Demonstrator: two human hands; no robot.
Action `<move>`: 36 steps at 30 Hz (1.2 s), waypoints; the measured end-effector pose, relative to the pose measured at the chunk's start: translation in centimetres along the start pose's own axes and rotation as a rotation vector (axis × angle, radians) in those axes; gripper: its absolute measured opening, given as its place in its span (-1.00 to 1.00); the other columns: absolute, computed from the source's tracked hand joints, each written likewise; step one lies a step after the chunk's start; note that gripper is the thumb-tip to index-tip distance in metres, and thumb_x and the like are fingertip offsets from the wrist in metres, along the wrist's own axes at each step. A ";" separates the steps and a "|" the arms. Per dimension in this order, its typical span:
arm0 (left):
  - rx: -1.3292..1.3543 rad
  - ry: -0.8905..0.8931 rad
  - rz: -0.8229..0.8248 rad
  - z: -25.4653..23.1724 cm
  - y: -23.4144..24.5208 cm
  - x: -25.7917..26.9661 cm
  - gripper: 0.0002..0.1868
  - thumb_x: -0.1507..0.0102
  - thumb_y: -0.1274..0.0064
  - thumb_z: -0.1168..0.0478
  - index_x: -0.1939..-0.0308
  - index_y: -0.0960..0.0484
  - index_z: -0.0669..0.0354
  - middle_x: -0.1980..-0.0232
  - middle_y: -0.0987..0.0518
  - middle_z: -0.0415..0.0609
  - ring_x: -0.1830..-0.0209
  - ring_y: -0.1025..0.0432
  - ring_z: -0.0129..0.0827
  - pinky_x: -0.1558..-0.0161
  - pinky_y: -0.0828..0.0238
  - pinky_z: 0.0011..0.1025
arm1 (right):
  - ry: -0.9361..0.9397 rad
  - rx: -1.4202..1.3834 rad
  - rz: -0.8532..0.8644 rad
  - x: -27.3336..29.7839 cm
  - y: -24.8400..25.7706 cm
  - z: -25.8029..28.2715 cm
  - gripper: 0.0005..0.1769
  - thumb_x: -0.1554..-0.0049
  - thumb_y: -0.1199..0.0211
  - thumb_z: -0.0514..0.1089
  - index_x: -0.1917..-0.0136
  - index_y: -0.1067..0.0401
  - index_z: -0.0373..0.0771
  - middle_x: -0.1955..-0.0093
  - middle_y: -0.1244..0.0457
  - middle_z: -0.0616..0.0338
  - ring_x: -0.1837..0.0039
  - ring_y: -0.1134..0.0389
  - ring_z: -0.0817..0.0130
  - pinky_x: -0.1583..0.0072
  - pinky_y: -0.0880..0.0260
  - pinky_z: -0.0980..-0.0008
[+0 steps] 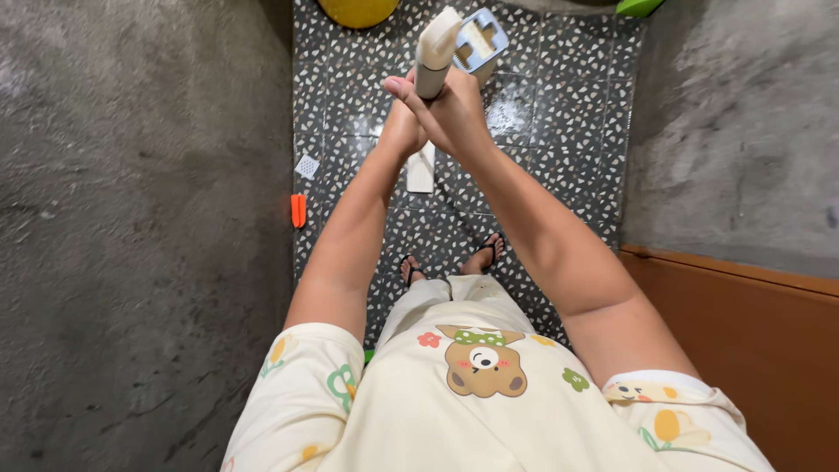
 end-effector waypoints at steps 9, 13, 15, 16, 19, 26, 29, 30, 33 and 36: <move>-0.688 0.278 -0.075 6.9 6.6 4.5 -0.71 -0.41 -0.07 0.23 -0.22 -0.62 0.00 -0.14 -0.69 0.14 -0.17 -0.57 -0.05 -0.18 -0.52 -0.25 | -0.090 -0.280 -0.270 4.2 -8.2 -6.0 -0.81 -0.25 -0.37 -0.17 0.11 -0.44 -0.30 0.18 -0.35 0.24 0.13 -0.34 0.55 0.06 -0.38 0.51; -1.007 0.232 -0.159 10.7 6.0 6.1 -0.53 -0.30 -0.19 0.18 -0.29 -0.46 -0.09 -0.21 -0.61 0.06 -0.26 -0.46 0.01 -0.18 -0.31 0.06 | -0.025 -0.393 -0.370 8.9 -10.2 -11.5 -0.89 -0.30 -0.32 -0.22 0.04 -0.43 -0.28 0.05 -0.34 0.27 0.01 -0.34 0.56 -0.06 -0.41 0.52; -0.926 0.323 -0.099 10.9 5.2 7.9 -0.33 -0.22 -0.22 0.19 -0.39 -0.34 -0.09 -0.22 -0.55 0.14 -0.21 -0.44 0.07 -0.16 -0.33 0.01 | -0.274 -0.214 -0.457 10.7 -9.2 -13.6 -0.88 -0.27 -0.30 -0.18 0.02 -0.46 -0.28 0.05 -0.39 0.26 0.07 -0.33 0.57 0.02 -0.35 0.56; -0.848 0.412 -0.039 10.8 4.5 8.8 -0.13 -0.13 -0.24 0.21 -0.49 -0.21 -0.09 -0.23 -0.48 0.23 -0.16 -0.42 0.13 -0.14 -0.35 -0.05 | -0.274 -0.210 -0.451 10.8 -8.1 -14.1 -0.88 -0.27 -0.30 -0.18 0.02 -0.46 -0.28 0.05 -0.39 0.26 0.07 -0.33 0.57 0.02 -0.35 0.56; -0.804 0.377 0.027 10.3 2.8 10.1 -0.10 -0.14 -0.27 0.14 -0.50 -0.15 -0.18 -0.31 -0.40 0.27 -0.20 -0.38 0.14 -0.15 -0.31 -0.08 | -0.537 -0.252 -0.560 10.7 -4.4 -13.1 -0.85 -0.24 -0.34 -0.18 0.00 -0.48 -0.31 0.06 -0.36 0.12 0.16 -0.20 0.46 0.12 -0.22 0.43; -0.569 0.366 -0.144 12.1 2.7 13.1 -0.20 -0.30 -0.23 0.09 -0.56 -0.19 0.00 -0.38 -0.48 0.20 -0.35 -0.39 0.05 -0.32 -0.33 -0.23 | 0.037 -0.097 0.134 12.1 -2.2 -7.0 -0.78 -0.25 -0.25 -0.31 -0.18 -0.45 -0.37 -0.26 -0.32 -0.01 -0.46 -0.28 0.18 -0.46 -0.24 0.26; -0.552 0.153 -0.228 12.1 3.6 13.5 -0.13 -0.22 -0.26 0.17 -0.53 -0.13 0.14 -0.44 -0.39 0.26 -0.42 -0.32 0.06 -0.36 -0.27 -0.23 | -0.033 -0.192 0.196 12.4 -4.2 -10.7 -0.84 -0.27 -0.22 -0.34 -0.13 -0.47 -0.34 -0.20 -0.37 0.06 -0.48 -0.30 0.16 -0.47 -0.25 0.25; -0.545 0.262 -0.242 12.2 4.1 13.7 -0.15 -0.22 -0.24 0.19 -0.53 -0.15 0.10 -0.47 -0.36 0.22 -0.40 -0.33 0.04 -0.33 -0.28 -0.24 | -0.038 -0.182 0.247 12.8 -5.0 -12.1 -0.83 -0.26 -0.21 -0.35 -0.14 -0.46 -0.36 -0.20 -0.36 0.05 -0.50 -0.27 0.14 -0.46 -0.22 0.24; -0.568 0.343 -0.287 11.8 6.3 14.4 -0.13 -0.20 -0.24 0.21 -0.54 -0.16 0.07 -0.47 -0.34 0.20 -0.41 -0.32 0.04 -0.33 -0.26 -0.23 | -0.108 -0.218 0.147 12.3 -7.8 -16.1 -0.88 -0.25 -0.22 -0.34 -0.08 -0.48 -0.34 -0.15 -0.37 0.05 -0.49 -0.29 0.14 -0.41 -0.27 0.30; -0.618 0.376 -0.344 11.7 7.9 14.7 -0.14 -0.20 -0.24 0.19 -0.54 -0.18 0.03 -0.46 -0.37 0.19 -0.41 -0.32 0.05 -0.33 -0.27 -0.21 | 0.117 -0.285 0.116 9.5 -8.3 -18.2 -0.89 -0.27 -0.25 -0.34 -0.09 -0.47 -0.30 -0.22 -0.35 0.06 -0.42 -0.33 0.24 -0.51 -0.28 0.26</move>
Point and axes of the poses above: each hand's wrist, its own x-axis away from the middle knuckle, its own y-axis out of the back of the hand, z = x × y, the point moved 2 cm from there along -x, towards the middle knuckle
